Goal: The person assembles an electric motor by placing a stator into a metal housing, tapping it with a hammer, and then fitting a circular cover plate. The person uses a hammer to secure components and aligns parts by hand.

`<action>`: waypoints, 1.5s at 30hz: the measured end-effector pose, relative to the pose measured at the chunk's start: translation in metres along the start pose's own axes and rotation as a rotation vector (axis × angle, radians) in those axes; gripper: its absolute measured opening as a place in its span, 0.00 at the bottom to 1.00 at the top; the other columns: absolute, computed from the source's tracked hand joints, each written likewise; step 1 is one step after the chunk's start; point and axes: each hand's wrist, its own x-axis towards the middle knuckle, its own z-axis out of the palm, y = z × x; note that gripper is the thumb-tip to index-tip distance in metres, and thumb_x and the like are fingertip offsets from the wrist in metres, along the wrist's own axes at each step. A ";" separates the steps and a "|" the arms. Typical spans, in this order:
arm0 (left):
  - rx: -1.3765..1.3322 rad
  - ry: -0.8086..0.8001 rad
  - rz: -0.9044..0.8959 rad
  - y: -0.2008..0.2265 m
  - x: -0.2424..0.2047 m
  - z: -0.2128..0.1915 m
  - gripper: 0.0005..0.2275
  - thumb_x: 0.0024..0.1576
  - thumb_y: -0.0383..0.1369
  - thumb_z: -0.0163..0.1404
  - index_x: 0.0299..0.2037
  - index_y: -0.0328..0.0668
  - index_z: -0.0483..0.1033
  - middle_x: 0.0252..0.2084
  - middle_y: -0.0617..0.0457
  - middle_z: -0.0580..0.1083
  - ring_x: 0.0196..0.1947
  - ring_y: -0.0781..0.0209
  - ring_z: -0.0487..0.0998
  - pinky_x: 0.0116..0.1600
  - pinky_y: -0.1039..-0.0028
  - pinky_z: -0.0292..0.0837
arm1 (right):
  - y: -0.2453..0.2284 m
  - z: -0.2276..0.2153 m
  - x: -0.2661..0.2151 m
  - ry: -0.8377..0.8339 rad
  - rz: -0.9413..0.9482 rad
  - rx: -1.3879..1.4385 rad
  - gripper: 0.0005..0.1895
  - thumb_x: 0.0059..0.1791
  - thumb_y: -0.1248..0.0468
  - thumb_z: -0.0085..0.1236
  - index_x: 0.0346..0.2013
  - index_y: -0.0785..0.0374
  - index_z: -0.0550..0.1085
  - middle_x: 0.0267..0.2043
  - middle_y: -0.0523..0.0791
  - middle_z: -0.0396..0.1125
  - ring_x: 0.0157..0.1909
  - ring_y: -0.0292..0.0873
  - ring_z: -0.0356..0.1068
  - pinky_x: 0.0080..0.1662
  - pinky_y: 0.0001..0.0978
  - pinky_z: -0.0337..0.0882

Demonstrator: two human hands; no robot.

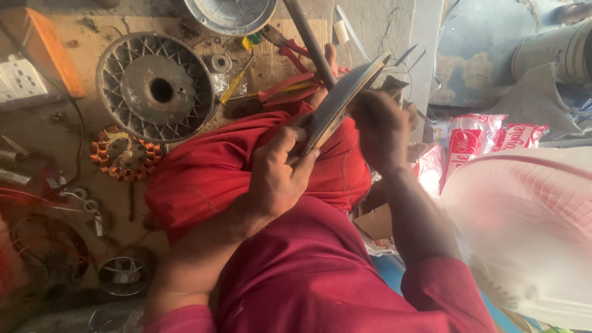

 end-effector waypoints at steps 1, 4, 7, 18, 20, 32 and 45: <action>0.009 -0.008 -0.006 0.000 0.000 0.000 0.09 0.62 0.17 0.53 0.49 0.28 0.68 0.51 0.42 0.77 0.46 0.62 0.83 0.49 0.73 0.82 | -0.002 0.005 0.001 -0.004 -0.058 -0.179 0.07 0.54 0.71 0.58 0.47 0.68 0.76 0.42 0.50 0.72 0.42 0.47 0.74 0.45 0.36 0.73; 0.025 -0.014 0.004 0.001 0.001 -0.001 0.08 0.62 0.17 0.53 0.47 0.29 0.68 0.47 0.43 0.78 0.45 0.63 0.83 0.49 0.74 0.82 | -0.009 0.012 0.006 -0.018 -0.131 -0.374 0.05 0.53 0.72 0.59 0.44 0.67 0.77 0.40 0.52 0.72 0.41 0.53 0.74 0.42 0.40 0.72; 0.033 -0.015 0.001 0.000 0.001 -0.001 0.08 0.62 0.17 0.54 0.47 0.29 0.68 0.47 0.44 0.78 0.44 0.63 0.83 0.48 0.74 0.82 | -0.015 0.012 0.007 -0.015 -0.143 -0.404 0.03 0.53 0.72 0.59 0.42 0.66 0.76 0.37 0.51 0.70 0.39 0.54 0.73 0.41 0.42 0.71; 0.030 -0.031 0.016 0.000 0.003 -0.001 0.09 0.61 0.17 0.54 0.47 0.29 0.68 0.47 0.42 0.78 0.44 0.62 0.83 0.48 0.74 0.82 | -0.015 0.015 0.009 0.039 -0.226 -0.399 0.03 0.52 0.75 0.58 0.40 0.68 0.75 0.37 0.52 0.69 0.39 0.54 0.72 0.41 0.42 0.71; 0.028 -0.030 0.019 -0.001 0.005 -0.001 0.09 0.61 0.17 0.54 0.48 0.29 0.68 0.45 0.44 0.78 0.45 0.62 0.84 0.49 0.74 0.83 | -0.016 0.015 0.010 0.097 -0.243 -0.393 0.05 0.52 0.76 0.57 0.42 0.68 0.76 0.35 0.52 0.69 0.37 0.53 0.72 0.41 0.42 0.71; -0.020 0.044 -0.003 0.000 0.005 -0.008 0.08 0.61 0.19 0.53 0.48 0.29 0.69 0.52 0.43 0.76 0.48 0.63 0.81 0.51 0.72 0.79 | 0.000 -0.011 0.003 0.015 0.622 0.826 0.12 0.56 0.67 0.53 0.52 0.70 0.75 0.42 0.47 0.73 0.37 0.36 0.70 0.41 0.30 0.72; -0.177 0.272 -0.336 -0.006 0.026 -0.068 0.11 0.61 0.20 0.56 0.50 0.34 0.67 0.47 0.47 0.75 0.42 0.65 0.78 0.47 0.74 0.78 | 0.050 -0.031 0.019 0.128 0.630 1.242 0.06 0.59 0.69 0.49 0.50 0.61 0.72 0.50 0.49 0.73 0.42 0.40 0.70 0.43 0.29 0.70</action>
